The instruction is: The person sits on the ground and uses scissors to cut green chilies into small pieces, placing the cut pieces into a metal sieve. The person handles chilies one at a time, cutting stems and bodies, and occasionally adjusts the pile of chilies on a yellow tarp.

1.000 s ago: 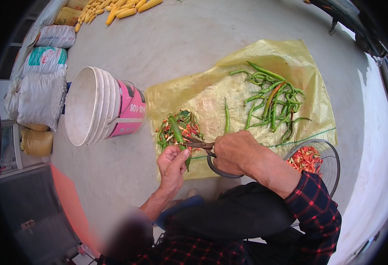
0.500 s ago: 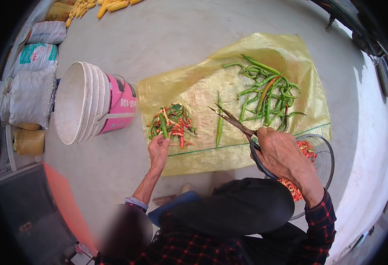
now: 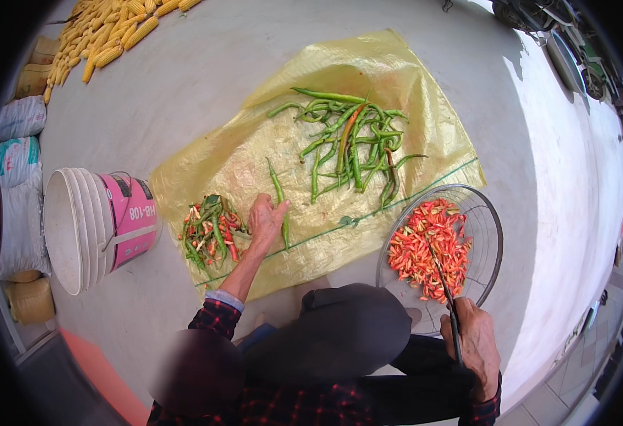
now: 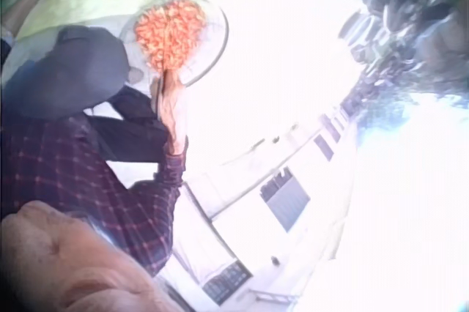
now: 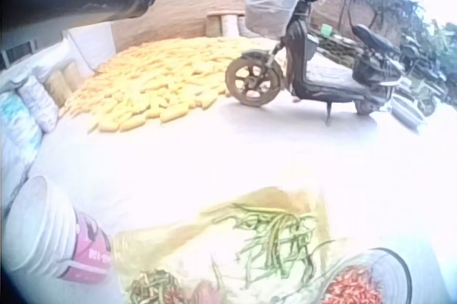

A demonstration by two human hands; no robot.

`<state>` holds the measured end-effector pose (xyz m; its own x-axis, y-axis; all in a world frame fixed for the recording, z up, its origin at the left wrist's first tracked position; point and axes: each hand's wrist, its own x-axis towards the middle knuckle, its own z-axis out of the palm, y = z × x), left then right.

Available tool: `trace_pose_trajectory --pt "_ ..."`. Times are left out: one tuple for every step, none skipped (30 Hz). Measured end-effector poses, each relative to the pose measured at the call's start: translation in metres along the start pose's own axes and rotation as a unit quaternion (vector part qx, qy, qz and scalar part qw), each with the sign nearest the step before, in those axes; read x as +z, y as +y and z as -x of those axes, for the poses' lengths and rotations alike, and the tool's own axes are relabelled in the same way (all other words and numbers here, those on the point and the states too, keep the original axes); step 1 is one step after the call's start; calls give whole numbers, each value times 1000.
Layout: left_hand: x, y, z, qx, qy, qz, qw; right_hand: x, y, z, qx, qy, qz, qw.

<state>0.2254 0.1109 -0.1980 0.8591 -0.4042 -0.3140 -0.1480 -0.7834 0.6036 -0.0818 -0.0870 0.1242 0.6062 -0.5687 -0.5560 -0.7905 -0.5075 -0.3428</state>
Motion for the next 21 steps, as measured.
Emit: trace_pose_trajectory --pt "11 9 -9 -17 -15 -17 1000 3 7 3 0 6 -10 1000" --pt "19 17 -15 -34 -29 -34 998 4 14 5 -2 12 -20 1000" --pt "31 9 -21 -10 0 -59 998 6 19 5 -6 17 -28 999" --pt "36 7 -25 -23 2 -53 998 7 26 7 -12 24 -28 999" --pt "40 4 -30 -38 6 -47 998 6 31 8 -20 30 -28 999" --pt "41 9 -32 -51 7 -40 998 6 36 10 -24 37 -27 999" --pt "40 13 -33 -30 28 -35 999 5 40 12 -17 40 -22 999" --pt "38 16 -33 -10 49 -30 998 3 42 14 -12 44 -17 999" --pt "37 28 -33 13 66 -23 997 2 46 17 -1 48 -12 999" --pt "37 43 -33 69 73 -6 995 -2 48 22 10 49 -6 999" --pt "41 62 -35 126 80 12 989 -6 51 27 21 49 0 999" --pt "30 71 -38 178 102 7 979 0 59 22 11 43 -12 999" --pt "37 93 -45 247 111 1 963 -5 58 29 30 49 5 998" --pt "40 107 -54 290 89 -16 953 -7 58 28 31 41 5 999" --pt "43 121 -64 333 66 -32 940 -9 56 28 33 33 5 999" --pt "31 124 -77 356 41 -97 928 -5 58 18 15 21 -6 1000" --pt "45 142 -87 388 -2 -126 913 -11 57 23 28 20 7 999" --pt "53 157 -99 405 14 -121 906 -11 58 24 31 16 13 999" --pt "56 167 -112 418 33 -121 900 -11 58 24 29 11 18 999" --pt "57 176 -126 431 52 -120 893 -10 58 24 29 22 9 999" --pt "54 177 -144 452 97 -169 871 -6 59 20 20 30 -7 999"
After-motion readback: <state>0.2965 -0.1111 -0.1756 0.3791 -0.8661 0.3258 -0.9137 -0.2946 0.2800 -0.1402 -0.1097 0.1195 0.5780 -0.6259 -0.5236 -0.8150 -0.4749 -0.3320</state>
